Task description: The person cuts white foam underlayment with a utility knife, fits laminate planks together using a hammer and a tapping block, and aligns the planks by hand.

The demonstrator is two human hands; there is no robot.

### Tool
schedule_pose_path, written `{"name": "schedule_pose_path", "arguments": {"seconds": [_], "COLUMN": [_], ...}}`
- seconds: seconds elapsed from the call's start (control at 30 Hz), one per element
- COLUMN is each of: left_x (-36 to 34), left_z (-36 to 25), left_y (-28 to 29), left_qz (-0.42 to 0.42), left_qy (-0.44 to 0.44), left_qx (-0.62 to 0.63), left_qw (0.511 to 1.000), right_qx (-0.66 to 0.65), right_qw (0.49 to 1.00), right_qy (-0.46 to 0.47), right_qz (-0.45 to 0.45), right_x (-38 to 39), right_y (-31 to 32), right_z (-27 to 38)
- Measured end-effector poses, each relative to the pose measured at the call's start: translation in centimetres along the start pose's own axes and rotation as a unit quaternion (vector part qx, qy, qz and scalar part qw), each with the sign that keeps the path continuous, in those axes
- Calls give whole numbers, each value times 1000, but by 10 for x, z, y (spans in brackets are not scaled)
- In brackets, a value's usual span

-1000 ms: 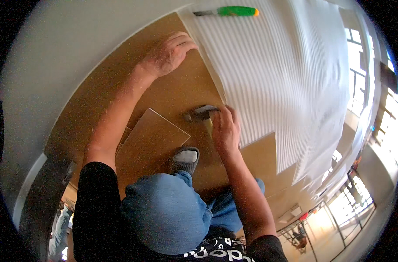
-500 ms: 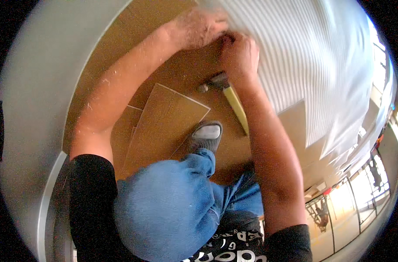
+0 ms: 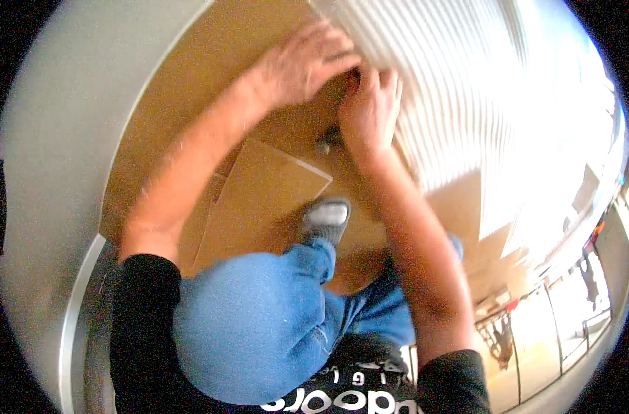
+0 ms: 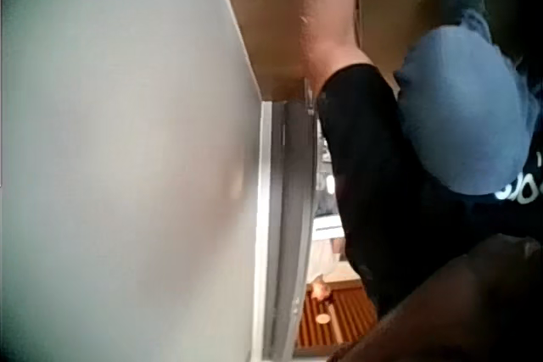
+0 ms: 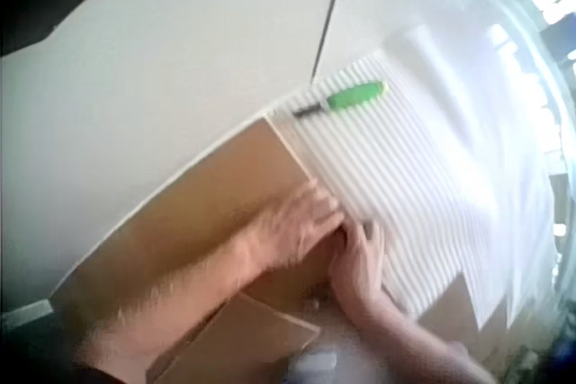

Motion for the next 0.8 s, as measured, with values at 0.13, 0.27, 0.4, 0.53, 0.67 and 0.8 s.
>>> {"name": "schedule_pose_path", "arguments": {"seconds": [0.13, 0.27, 0.4, 0.53, 0.67, 0.8], "left_x": [21, 60, 55, -41, -168, -198], "left_z": [10, 60, 61, 58, 78, 124], "left_y": [49, 75, 70, 98, 72, 35], "left_qz": [-71, -128, -121, -123, -161, -108], "left_qy": [152, 317, 326, 317, 230, 244], "left_qx": [-23, -90, -82, 16, 17, -152], "left_qw": [986, 935, 934, 940, 960, 952], "right_qx": [-63, -17, 63, 46, 32, -1], "right_qw": [996, 996, 963, 956, 951, 955], "right_qy": [-17, 40, -20, -14, -17, -63], "right_qz": [59, 81, 261, 288, 306, 289], "right_x": [12, 83, 168, 176, 168, 180], "right_y": [6, 46, 35, 25, 29, 75], "right_z": [-2, 0, -60, -97, -80, -84]}}
Point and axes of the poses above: each hand's wrist, its own x-axis away from the middle knuckle, its own y-axis out of the back of the hand, z = x × y, the point moved 9 cm from there along -x, towards the middle knuckle, and after that the axes turned 10 degrees about x, right-handed, at the moved point
